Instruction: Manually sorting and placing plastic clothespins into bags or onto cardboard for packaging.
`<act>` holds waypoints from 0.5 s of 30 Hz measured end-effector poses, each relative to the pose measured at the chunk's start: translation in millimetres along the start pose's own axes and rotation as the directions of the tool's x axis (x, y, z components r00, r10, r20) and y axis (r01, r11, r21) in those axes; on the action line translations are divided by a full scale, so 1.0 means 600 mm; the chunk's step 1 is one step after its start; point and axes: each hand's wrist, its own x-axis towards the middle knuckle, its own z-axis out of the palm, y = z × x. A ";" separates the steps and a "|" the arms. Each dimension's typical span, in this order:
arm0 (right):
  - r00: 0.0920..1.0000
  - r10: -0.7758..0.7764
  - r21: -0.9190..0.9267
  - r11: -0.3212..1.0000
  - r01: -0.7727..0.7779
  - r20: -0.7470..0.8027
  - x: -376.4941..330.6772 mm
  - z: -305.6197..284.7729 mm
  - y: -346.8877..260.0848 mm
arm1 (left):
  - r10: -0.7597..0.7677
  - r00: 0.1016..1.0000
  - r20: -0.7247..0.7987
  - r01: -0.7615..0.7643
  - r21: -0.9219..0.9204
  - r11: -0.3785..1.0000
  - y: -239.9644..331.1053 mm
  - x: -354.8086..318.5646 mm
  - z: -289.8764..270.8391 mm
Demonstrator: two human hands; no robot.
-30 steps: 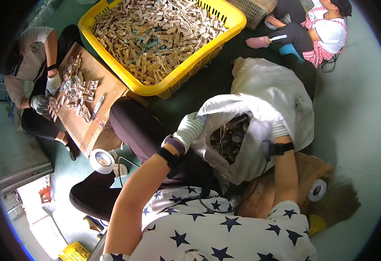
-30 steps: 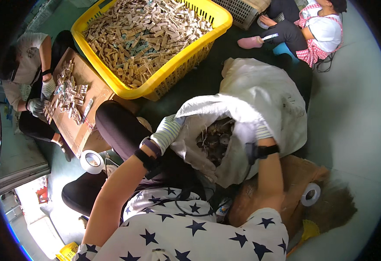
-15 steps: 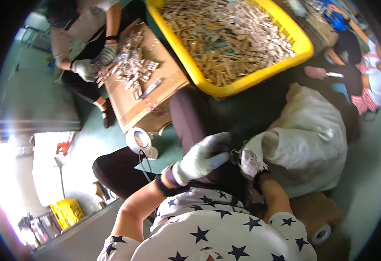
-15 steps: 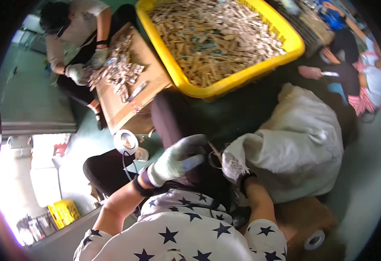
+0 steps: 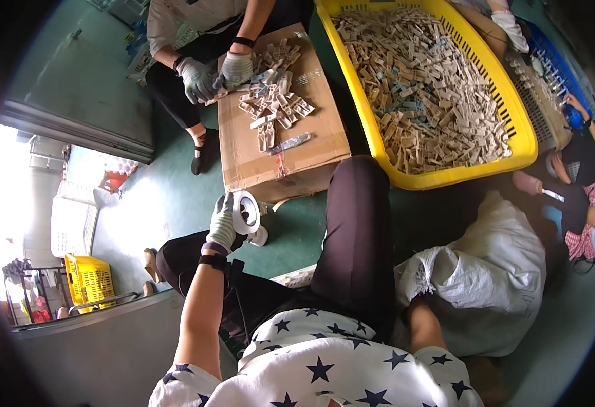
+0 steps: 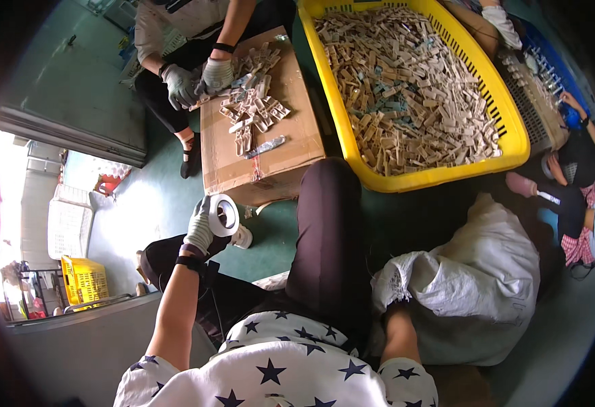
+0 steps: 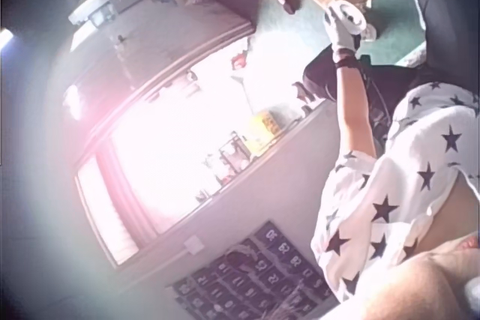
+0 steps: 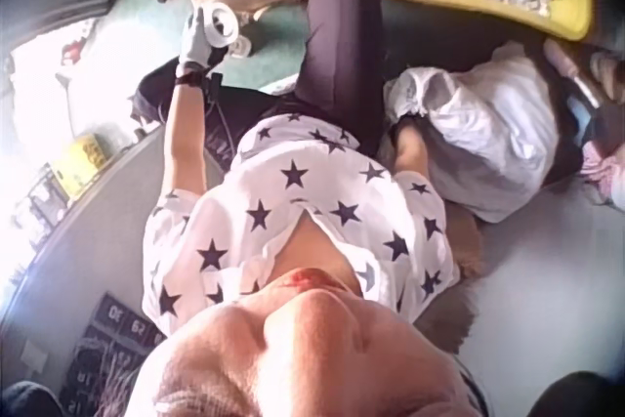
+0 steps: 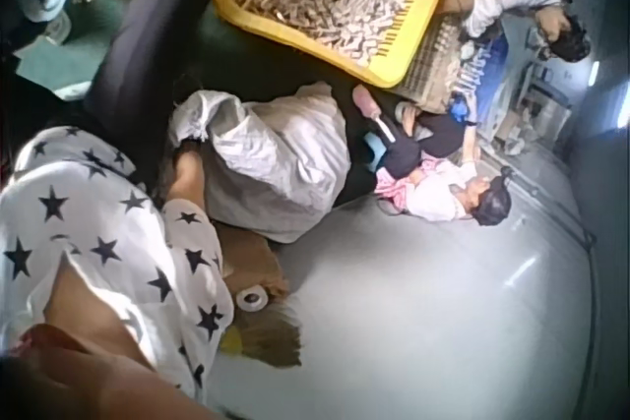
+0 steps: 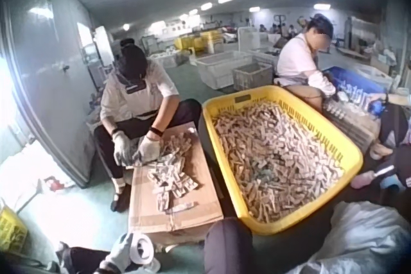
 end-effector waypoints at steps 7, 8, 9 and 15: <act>0.996 -0.083 -0.144 0.986 0.078 -0.029 0.026 -0.052 -0.104 | -0.478 0.632 0.610 0.617 -0.769 -0.166 0.022 0.072 -0.051; 0.995 -0.094 -0.161 0.983 0.088 -0.035 0.027 -0.062 -0.115 | -0.474 0.639 0.606 0.608 -0.775 -0.170 0.014 0.073 -0.051; 0.994 -0.097 -0.174 0.981 0.088 -0.042 0.022 -0.067 -0.120 | -0.474 0.644 0.601 0.598 -0.781 -0.177 0.012 0.076 -0.050; 0.988 -0.139 -0.245 0.962 0.117 -0.073 0.013 -0.106 -0.188 | -0.497 0.675 0.545 0.559 -0.818 -0.139 -0.042 0.073 -0.010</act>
